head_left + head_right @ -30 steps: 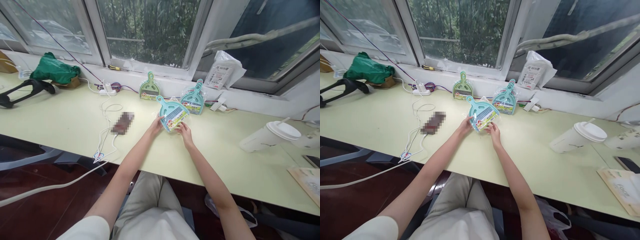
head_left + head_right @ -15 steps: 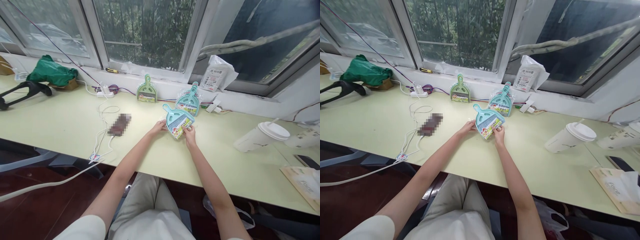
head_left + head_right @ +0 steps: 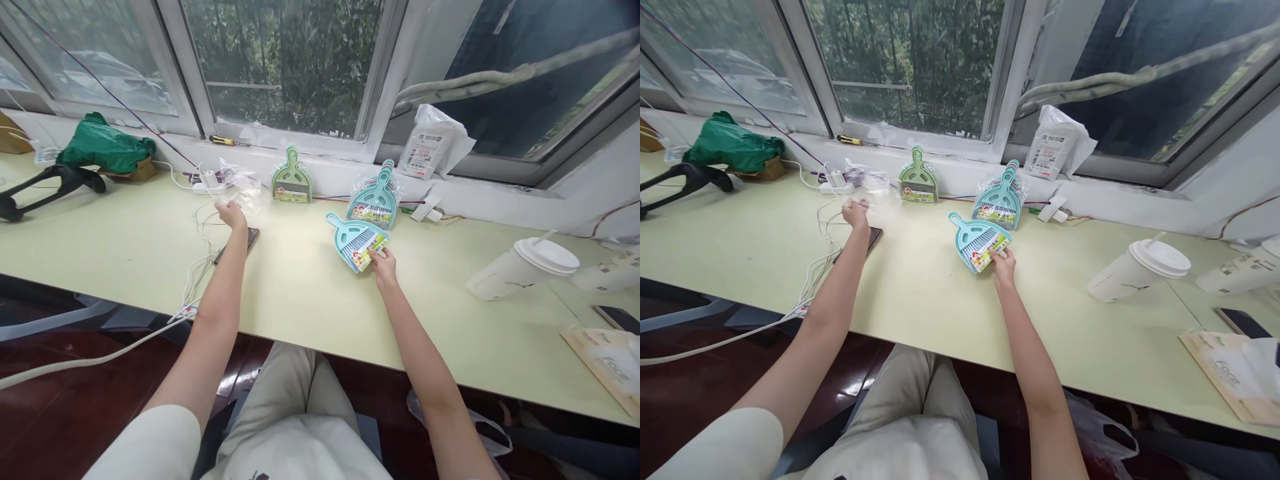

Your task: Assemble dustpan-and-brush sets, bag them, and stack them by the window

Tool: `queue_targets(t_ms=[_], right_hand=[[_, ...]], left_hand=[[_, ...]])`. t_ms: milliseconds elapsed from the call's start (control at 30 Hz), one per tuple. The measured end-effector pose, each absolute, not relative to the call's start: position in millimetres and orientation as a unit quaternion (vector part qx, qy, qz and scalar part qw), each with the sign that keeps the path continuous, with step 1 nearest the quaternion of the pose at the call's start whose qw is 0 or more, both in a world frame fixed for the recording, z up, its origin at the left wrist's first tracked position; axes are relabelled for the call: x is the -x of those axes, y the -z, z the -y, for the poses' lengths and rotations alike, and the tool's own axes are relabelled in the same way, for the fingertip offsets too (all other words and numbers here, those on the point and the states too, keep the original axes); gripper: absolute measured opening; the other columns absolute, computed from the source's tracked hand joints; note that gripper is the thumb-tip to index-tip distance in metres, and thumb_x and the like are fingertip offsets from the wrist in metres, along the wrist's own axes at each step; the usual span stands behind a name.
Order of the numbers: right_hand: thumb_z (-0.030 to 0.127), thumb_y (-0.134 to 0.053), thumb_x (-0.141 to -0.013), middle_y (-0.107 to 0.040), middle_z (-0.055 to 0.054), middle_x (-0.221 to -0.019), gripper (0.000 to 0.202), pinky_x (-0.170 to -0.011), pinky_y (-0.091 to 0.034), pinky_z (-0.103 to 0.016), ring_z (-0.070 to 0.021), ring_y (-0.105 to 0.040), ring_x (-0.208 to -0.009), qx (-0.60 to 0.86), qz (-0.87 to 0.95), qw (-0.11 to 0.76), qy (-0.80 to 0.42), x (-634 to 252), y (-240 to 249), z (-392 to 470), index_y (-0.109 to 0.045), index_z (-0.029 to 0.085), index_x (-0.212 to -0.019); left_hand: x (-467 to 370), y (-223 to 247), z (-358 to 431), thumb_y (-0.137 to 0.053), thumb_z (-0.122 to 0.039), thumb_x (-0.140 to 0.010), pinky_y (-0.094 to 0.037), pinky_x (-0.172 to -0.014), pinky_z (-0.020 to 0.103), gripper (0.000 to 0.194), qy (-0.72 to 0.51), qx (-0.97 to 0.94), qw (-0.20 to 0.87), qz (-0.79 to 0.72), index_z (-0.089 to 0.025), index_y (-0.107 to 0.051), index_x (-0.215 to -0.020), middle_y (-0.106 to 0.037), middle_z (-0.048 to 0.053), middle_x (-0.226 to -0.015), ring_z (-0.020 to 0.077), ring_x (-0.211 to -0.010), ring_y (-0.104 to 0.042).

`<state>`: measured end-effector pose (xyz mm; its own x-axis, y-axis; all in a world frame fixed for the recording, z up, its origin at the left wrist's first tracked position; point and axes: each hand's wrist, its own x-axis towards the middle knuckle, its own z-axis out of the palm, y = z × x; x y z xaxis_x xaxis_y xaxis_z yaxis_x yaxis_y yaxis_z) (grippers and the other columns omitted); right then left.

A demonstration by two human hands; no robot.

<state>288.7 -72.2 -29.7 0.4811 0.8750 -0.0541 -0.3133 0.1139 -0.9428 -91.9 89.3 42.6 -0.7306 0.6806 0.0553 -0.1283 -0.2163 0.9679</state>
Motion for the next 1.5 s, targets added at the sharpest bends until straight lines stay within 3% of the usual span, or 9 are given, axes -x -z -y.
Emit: queue_targets(t_ms=[133,233,333,433,567,867,1067,1300,1500], right_hand=[[0.029,-0.083,-0.054,-0.071,-0.004,-0.085,0.049,-0.069,-0.059,-0.037,-0.0208,-0.068,-0.077,0.523,0.268,0.68,-0.438,-284.2,34.8,69.5,-0.057,0.019,-0.095],[0.03,-0.082,-0.056,-0.071,-0.004,-0.087,0.05,-0.07,-0.059,-0.036,-0.0202,-0.068,-0.076,0.523,0.272,0.673,-0.446,-279.2,34.1,70.6,-0.056,0.019,-0.097],[0.034,-0.082,-0.057,-0.07,-0.004,-0.089,0.052,-0.073,-0.058,-0.034,-0.0194,-0.068,-0.079,0.505,0.282,0.682,-0.448,-273.5,33.3,72.7,-0.055,0.019,-0.099],[0.04,-0.082,-0.058,-0.07,-0.004,-0.09,0.055,-0.073,-0.058,-0.034,-0.0193,-0.068,-0.08,0.492,0.297,0.693,-0.435,-266.5,33.5,73.5,-0.054,0.019,-0.1],[0.053,-0.074,-0.064,-0.071,-0.006,-0.089,0.054,-0.065,-0.058,-0.035,-0.0208,-0.069,-0.075,0.51,0.298,0.701,-0.4,-266.1,35.0,69.3,-0.053,0.02,-0.1],[0.076,-0.018,-0.076,-0.069,-0.018,-0.082,0.061,-0.045,-0.045,-0.035,-0.027,-0.068,-0.072,0.596,0.259,0.671,-0.357,-354.9,34.3,65.4,-0.054,0.026,-0.073],[0.061,-0.044,-0.078,-0.068,-0.009,-0.086,0.047,-0.049,-0.041,-0.03,-0.0172,-0.06,-0.058,0.605,0.334,0.64,-0.336,-309.1,19.0,74.5,-0.064,0.021,-0.094],[0.051,-0.049,-0.084,-0.057,-0.009,-0.104,0.037,-0.091,-0.041,-0.04,-0.0248,-0.049,-0.104,0.596,0.615,0.516,-0.041,-237.6,1.6,96.0,-0.063,0.024,-0.104],[0.052,-0.055,-0.082,-0.05,-0.004,-0.088,0.032,-0.075,-0.044,-0.033,-0.0184,-0.05,-0.078,0.573,0.603,0.549,-0.082,-260.5,1.7,87.6,-0.061,0.021,-0.082]], left_hand=[[106.0,-51.4,-70.5,-0.049,-0.001,-0.081,-0.027,-0.11,0.035,0.057,-0.662,-0.269,0.053,-0.697,-0.01,-0.031,-0.134,-0.044,0.018,-0.137,0.0186,-0.132,-0.039],[66.6,-50.9,-41.4,-0.047,-0.013,-0.088,-0.019,-0.114,0.04,0.056,-0.639,-0.353,0.084,-0.679,-0.015,-0.024,-0.139,-0.035,0.017,-0.144,0.0207,-0.139,-0.026],[-3.0,-37.1,-13.8,-0.038,-0.027,-0.095,-0.028,-0.11,0.037,0.044,-0.566,-0.493,0.372,-0.546,-0.018,-0.029,-0.137,-0.043,0.014,-0.138,0.0199,-0.131,-0.038],[-72.0,-11.0,6.0,-0.041,-0.036,-0.093,-0.049,-0.085,0.04,0.039,-0.49,-0.525,0.485,-0.499,-0.013,-0.048,-0.124,-0.064,0.013,-0.105,0.0232,-0.093,-0.062],[-114.9,17.7,15.2,-0.063,-0.029,-0.078,-0.052,-0.077,0.036,0.057,-0.468,-0.463,0.603,-0.451,-0.021,-0.043,-0.13,-0.06,0.01,-0.117,0.0229,-0.093,-0.062],[-72.5,32.5,-5.6,-0.056,-0.03,-0.083,-0.043,-0.094,0.031,0.041,-0.625,-0.293,0.552,-0.468,-0.025,-0.044,-0.122,-0.057,0.005,-0.122,0.017,-0.114,-0.053],[-75.3,16.3,15.4,-0.052,-0.032,-0.087,-0.03,-0.106,0.028,0.037,-0.66,-0.411,0.469,-0.419,-0.027,-0.048,-0.123,-0.048,0.003,-0.136,0.0155,-0.13,-0.039],[-95.2,-10.4,78.3,-0.048,-0.04,-0.089,-0.031,-0.106,0.032,0.042,-0.526,-0.674,0.423,-0.3,-0.028,-0.054,-0.129,-0.055,0.006,-0.125,0.0232,-0.12,-0.048],[-92.4,-17.4,72.8,-0.052,-0.043,-0.087,-0.039,-0.099,0.032,0.043,-0.485,-0.695,0.443,-0.292,-0.027,-0.058,-0.126,-0.061,0.004,-0.123,0.0239,-0.109,-0.056]])
